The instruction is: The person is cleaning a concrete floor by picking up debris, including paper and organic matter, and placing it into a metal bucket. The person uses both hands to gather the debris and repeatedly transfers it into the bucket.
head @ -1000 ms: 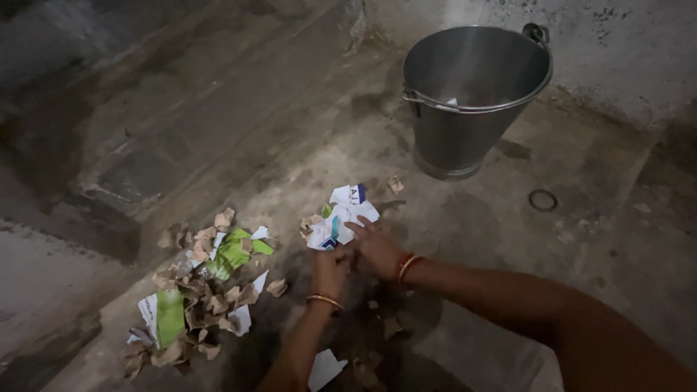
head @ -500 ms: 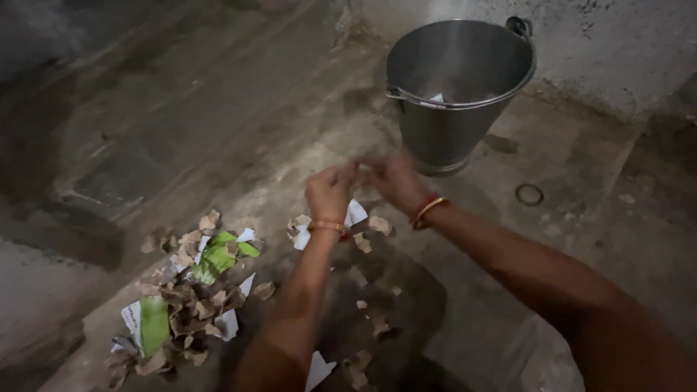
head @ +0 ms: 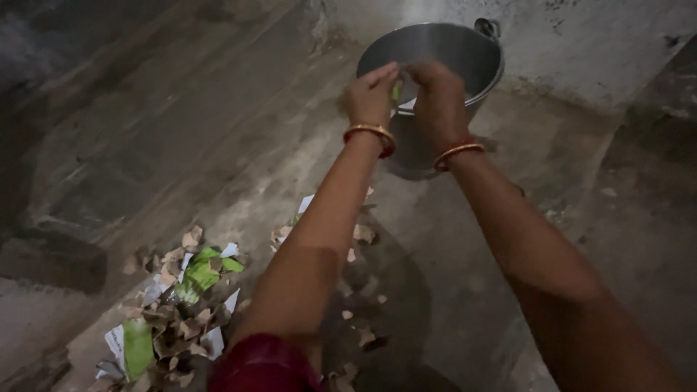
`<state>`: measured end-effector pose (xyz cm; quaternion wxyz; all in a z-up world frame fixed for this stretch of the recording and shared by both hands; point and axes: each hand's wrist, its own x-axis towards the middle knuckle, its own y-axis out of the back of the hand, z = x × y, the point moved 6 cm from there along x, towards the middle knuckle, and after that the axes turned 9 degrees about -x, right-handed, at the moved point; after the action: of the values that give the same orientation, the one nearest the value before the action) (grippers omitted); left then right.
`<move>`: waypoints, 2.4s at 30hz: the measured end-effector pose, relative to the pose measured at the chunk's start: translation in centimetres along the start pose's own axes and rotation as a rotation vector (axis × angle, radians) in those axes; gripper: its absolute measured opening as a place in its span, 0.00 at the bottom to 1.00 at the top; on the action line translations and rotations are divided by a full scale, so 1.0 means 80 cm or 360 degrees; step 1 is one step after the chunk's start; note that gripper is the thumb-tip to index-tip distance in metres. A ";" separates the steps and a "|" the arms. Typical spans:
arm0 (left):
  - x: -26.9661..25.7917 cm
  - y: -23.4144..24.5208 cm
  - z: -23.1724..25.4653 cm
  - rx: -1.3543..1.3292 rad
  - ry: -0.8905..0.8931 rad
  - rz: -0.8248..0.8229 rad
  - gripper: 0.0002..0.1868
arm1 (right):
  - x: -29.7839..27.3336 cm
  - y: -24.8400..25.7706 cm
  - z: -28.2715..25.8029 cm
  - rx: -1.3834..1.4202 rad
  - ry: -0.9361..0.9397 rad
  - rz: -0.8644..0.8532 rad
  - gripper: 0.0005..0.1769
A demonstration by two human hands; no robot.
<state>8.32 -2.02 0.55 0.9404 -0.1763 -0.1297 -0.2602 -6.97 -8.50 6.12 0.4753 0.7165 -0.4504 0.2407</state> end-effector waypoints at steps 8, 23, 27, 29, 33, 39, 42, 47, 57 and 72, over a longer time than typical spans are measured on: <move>0.008 -0.047 -0.019 -0.0562 0.0551 -0.0331 0.56 | -0.018 -0.061 0.099 -0.0497 0.0111 -0.0211 0.30; -0.254 0.331 -0.173 0.0088 0.0692 -0.0066 0.20 | -0.228 -0.135 -0.088 0.0191 0.0705 -0.0949 0.29; -0.346 0.364 -0.213 0.0269 0.0577 -0.0244 0.19 | -0.343 -0.215 -0.058 0.0461 0.0454 -0.1621 0.19; -0.377 0.357 -0.181 0.1419 -0.0217 -0.0391 0.15 | -0.395 -0.243 -0.044 -0.0028 0.0455 -0.1713 0.14; -0.425 0.360 -0.198 0.0388 0.1014 -0.0192 0.21 | -0.441 -0.225 -0.081 -0.0081 0.1269 -0.1160 0.30; -0.444 0.341 -0.171 0.0133 0.0980 -0.0020 0.19 | -0.421 -0.187 -0.130 0.0626 0.0499 -0.1609 0.27; -0.443 0.352 -0.161 0.0269 0.0952 0.0041 0.15 | -0.404 -0.182 -0.133 0.0356 0.0166 -0.1737 0.14; -0.437 0.364 -0.136 0.0460 0.0891 0.0150 0.12 | -0.396 -0.186 -0.137 0.0416 0.0070 -0.1854 0.13; -0.432 0.375 -0.177 0.0004 0.0833 0.0401 0.14 | -0.376 -0.185 -0.120 0.0821 -0.0119 -0.1555 0.10; -0.433 0.364 -0.127 0.0209 0.1148 0.0851 0.09 | -0.314 -0.171 -0.072 0.1109 -0.1278 -0.1326 0.07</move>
<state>-3.35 32.68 -27.96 0.9688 -0.0415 0.2403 -0.0441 -6.61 9.06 -17.19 0.0654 0.9756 -0.1743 -0.1163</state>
